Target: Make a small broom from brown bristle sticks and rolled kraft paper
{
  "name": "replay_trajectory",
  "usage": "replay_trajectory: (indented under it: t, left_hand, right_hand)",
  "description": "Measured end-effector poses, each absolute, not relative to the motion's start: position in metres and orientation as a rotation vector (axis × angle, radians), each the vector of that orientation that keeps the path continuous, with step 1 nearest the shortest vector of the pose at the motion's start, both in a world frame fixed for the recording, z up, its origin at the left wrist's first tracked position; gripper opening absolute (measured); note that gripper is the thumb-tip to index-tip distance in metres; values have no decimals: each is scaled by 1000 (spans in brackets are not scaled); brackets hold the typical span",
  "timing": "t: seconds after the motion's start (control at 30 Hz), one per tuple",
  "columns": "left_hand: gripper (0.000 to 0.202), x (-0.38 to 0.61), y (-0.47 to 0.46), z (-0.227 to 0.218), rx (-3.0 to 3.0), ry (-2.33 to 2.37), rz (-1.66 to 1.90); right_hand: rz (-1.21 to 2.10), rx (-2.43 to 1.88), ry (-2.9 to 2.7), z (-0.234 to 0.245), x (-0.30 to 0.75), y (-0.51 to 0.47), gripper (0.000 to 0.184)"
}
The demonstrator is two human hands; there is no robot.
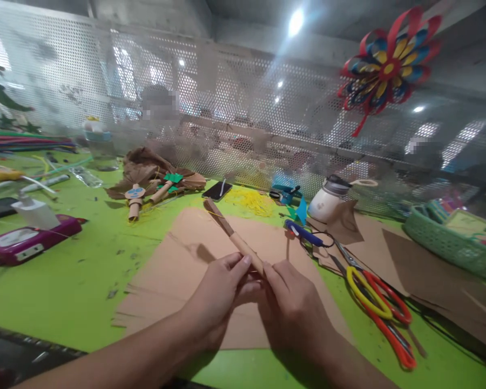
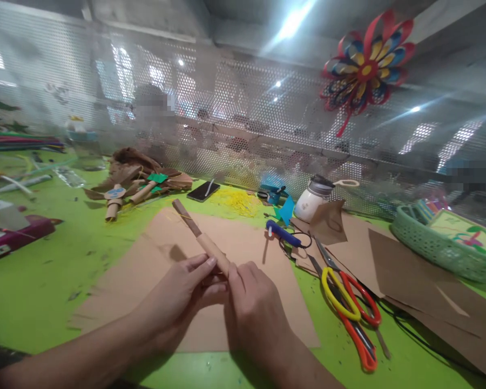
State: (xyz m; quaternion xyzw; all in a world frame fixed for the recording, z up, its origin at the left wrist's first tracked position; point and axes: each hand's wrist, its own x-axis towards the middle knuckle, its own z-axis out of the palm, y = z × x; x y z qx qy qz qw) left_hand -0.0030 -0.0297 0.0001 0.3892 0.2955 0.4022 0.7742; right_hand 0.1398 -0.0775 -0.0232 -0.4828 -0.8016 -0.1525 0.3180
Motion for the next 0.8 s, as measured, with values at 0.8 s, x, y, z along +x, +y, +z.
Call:
replay_trajectory:
  t: [0.8]
  left_hand:
    - [23,-8,-2,7,938,601,841]
  right_hand:
    - [-658,-1374,-2089,-10,115,-71,18]
